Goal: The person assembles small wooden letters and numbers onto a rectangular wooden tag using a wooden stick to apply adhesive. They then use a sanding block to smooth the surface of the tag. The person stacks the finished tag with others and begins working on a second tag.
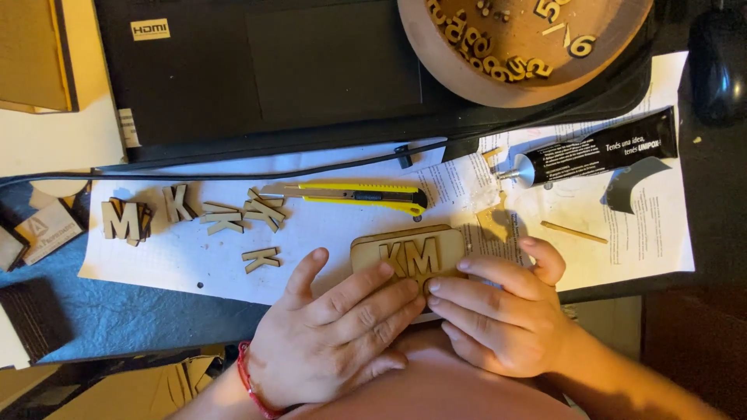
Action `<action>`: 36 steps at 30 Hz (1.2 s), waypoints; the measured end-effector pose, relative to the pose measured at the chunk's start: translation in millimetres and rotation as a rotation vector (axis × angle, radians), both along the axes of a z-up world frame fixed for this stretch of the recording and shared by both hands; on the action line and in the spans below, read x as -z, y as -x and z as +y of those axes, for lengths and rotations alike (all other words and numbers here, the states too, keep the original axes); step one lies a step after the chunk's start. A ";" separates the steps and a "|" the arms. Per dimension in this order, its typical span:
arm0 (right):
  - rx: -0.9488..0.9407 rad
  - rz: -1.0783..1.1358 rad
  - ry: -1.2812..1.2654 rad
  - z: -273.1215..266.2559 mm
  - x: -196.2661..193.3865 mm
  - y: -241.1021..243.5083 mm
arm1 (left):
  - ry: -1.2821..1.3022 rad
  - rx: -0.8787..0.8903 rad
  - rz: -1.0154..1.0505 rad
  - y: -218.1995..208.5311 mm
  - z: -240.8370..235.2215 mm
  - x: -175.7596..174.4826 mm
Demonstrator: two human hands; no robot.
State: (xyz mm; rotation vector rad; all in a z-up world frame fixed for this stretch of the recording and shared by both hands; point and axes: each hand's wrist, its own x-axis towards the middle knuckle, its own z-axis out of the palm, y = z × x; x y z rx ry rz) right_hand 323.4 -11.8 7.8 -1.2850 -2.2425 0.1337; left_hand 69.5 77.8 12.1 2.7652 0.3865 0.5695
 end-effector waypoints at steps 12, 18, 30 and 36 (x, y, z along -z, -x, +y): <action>0.006 0.045 0.011 4.3 -2.6 1.2 | -0.006 -0.005 0.016 0.8 0.6 1.8; 0.030 0.138 -0.085 -3.8 2.7 -3.3 | -0.038 -0.035 -0.071 3.0 -0.7 1.6; -0.028 -0.005 -0.037 1.2 -0.7 -1.1 | 0.025 -0.168 -0.218 3.6 -4.0 3.3; 0.024 -0.015 -0.090 4.3 -2.9 1.4 | 0.010 -0.190 -0.160 -1.6 -0.8 -2.5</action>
